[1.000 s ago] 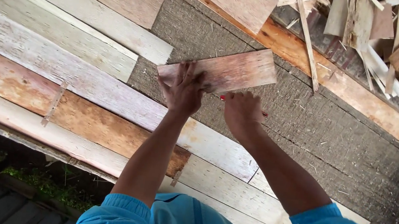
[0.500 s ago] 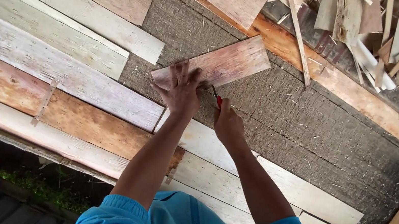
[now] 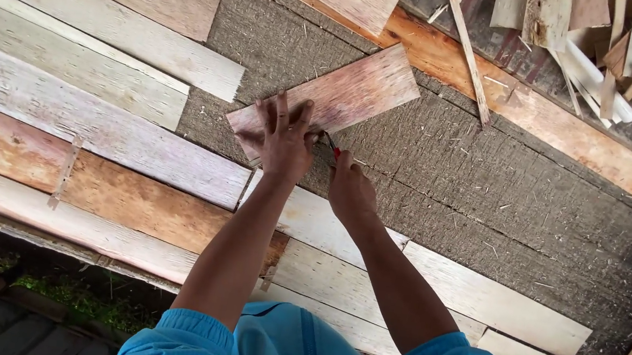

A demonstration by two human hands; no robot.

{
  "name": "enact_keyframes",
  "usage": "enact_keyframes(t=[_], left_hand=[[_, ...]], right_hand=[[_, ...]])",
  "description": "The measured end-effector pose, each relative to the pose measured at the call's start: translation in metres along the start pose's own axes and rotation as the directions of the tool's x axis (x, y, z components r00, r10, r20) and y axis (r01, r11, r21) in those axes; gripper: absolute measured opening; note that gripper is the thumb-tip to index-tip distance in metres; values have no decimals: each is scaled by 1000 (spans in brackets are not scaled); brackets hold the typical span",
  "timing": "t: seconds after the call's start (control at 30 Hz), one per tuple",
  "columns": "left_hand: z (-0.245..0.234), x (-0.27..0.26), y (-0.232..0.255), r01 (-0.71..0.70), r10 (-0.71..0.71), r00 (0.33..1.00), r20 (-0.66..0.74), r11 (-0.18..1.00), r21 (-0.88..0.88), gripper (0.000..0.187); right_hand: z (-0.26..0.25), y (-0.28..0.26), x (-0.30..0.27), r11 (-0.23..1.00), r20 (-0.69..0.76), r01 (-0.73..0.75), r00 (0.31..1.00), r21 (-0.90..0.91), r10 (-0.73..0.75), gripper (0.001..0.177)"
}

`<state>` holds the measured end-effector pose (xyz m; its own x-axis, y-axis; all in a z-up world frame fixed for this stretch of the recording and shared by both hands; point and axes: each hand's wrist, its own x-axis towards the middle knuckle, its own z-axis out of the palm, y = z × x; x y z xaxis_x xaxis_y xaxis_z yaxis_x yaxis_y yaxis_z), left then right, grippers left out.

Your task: The person uses a red utility knife to scrape the surface of several wooden planks on a workbench. They repeatedly lift, reposition, and scrape different planks, generating wood shavings and debris.

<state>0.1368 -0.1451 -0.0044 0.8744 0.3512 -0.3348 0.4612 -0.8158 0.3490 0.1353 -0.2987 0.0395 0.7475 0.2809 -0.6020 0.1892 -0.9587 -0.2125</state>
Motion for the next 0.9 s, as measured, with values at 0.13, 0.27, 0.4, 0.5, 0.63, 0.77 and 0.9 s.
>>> enact_keyframes(t=[0.13, 0.27, 0.4, 0.5, 0.63, 0.77, 0.9], left_hand=[[-5, 0, 3, 18, -15, 998, 61, 999, -37, 69], [-5, 3, 1, 27, -27, 994, 102, 1000, -3, 71], [-3, 4, 2, 43, -47, 989, 140, 999, 30, 71], [-5, 3, 2, 54, -60, 984, 166, 998, 40, 70], [-22, -4, 16, 83, -87, 985, 147, 996, 35, 65], [-25, 1, 19, 88, -93, 981, 172, 995, 36, 66], [-28, -3, 19, 97, -103, 978, 180, 994, 43, 64]], right_hand=[[-4, -10, 3, 999, 58, -30, 998, 34, 28, 37], [5, -12, 15, 997, 123, -56, 991, 54, 49, 29], [-21, -23, 6, 987, 171, -80, 984, 140, 55, 26], [-69, -39, -14, 989, 185, -111, 978, 100, 91, 27], [-57, -29, -8, 987, 174, -95, 982, 130, 72, 25], [-71, -39, -20, 992, 193, -78, 980, 100, 58, 36], [-82, -44, -33, 988, 213, -75, 976, 138, 45, 36]])
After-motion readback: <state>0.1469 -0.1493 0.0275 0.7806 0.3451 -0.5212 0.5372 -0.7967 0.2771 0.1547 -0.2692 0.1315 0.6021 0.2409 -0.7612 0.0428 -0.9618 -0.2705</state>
